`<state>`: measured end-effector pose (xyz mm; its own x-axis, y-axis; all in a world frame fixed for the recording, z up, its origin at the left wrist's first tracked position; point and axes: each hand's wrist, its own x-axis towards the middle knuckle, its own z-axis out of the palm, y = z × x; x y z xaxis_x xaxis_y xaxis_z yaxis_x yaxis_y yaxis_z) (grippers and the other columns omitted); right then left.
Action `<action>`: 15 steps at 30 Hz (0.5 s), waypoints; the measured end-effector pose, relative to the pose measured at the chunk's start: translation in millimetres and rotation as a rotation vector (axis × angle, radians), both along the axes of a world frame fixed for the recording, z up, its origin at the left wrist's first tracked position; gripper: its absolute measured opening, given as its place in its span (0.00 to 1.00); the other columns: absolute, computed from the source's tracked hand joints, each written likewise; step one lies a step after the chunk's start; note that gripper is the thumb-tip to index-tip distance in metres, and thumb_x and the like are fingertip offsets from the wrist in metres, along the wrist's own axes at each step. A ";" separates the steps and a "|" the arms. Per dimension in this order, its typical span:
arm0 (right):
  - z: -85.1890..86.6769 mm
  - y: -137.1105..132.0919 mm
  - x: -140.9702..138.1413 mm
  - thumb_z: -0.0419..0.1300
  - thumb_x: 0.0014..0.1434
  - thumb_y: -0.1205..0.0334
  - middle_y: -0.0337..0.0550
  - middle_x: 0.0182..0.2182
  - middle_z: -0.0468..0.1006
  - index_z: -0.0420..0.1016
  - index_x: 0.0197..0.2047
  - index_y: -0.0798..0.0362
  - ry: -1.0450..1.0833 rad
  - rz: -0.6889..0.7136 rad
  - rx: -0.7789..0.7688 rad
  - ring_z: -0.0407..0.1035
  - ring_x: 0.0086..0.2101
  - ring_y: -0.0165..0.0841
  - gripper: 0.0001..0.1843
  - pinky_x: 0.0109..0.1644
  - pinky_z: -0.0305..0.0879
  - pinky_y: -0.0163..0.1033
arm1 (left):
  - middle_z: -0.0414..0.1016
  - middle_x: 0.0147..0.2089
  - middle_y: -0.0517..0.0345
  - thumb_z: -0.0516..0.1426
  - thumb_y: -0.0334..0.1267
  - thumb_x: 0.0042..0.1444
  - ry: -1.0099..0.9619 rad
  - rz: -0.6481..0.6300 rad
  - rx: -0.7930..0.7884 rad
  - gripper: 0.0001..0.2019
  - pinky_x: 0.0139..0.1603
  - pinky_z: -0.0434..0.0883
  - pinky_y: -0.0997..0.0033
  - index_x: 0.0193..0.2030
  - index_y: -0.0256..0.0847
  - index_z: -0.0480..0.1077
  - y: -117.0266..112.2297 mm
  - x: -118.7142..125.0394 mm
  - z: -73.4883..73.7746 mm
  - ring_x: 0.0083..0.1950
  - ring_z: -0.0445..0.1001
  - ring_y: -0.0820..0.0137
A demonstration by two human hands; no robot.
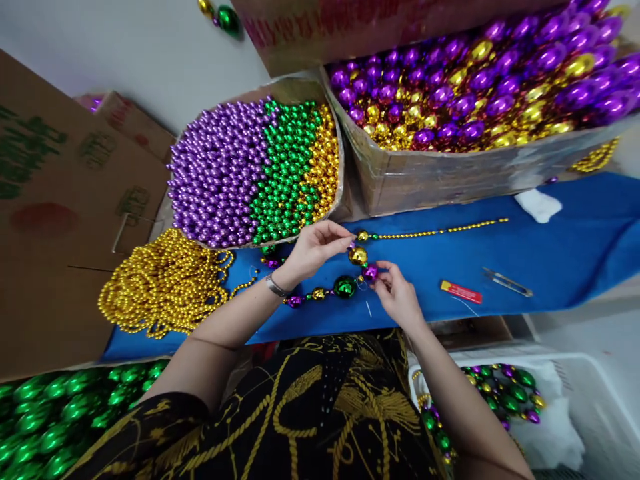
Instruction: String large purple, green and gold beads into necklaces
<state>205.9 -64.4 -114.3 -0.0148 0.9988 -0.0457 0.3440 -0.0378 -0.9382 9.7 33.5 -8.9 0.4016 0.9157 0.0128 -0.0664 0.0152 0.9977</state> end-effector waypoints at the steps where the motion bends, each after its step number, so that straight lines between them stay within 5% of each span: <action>1: -4.0 -1.4 3.9 0.53 0.64 0.59 0.43 0.38 0.82 0.63 0.58 0.51 -0.061 0.019 0.002 0.80 0.35 0.34 0.19 0.40 0.76 0.39 | 0.79 0.39 0.54 0.65 0.41 0.53 0.014 -0.026 0.008 0.10 0.44 0.74 0.71 0.36 0.37 0.74 -3.1 4.1 -4.1 0.39 0.76 0.73; 6: 19.5 0.3 24.7 0.53 0.63 0.63 0.49 0.48 0.79 0.74 0.53 0.50 -0.474 -0.014 0.236 0.76 0.46 0.40 0.17 0.50 0.74 0.47 | 0.79 0.40 0.53 0.62 0.39 0.58 0.134 -0.067 0.239 0.06 0.42 0.71 0.70 0.36 0.39 0.74 -12.5 15.6 8.7 0.41 0.75 0.70; 11: 72.4 17.9 20.0 0.51 0.69 0.56 0.48 0.50 0.78 0.71 0.59 0.50 -0.405 -0.009 0.356 0.77 0.41 0.36 0.19 0.48 0.73 0.43 | 0.76 0.35 0.56 0.61 0.40 0.59 0.056 -0.062 0.310 0.06 0.37 0.70 0.70 0.36 0.39 0.73 -7.0 23.8 50.5 0.35 0.72 0.73; 15: 81.8 29.9 10.2 0.49 0.70 0.53 0.46 0.40 0.82 0.77 0.47 0.50 -0.392 0.049 0.377 0.76 0.33 0.34 0.17 0.43 0.73 0.40 | 0.75 0.36 0.56 0.61 0.40 0.59 -0.063 -0.046 0.261 0.07 0.41 0.72 0.68 0.37 0.39 0.71 -2.7 28.2 64.9 0.37 0.74 0.71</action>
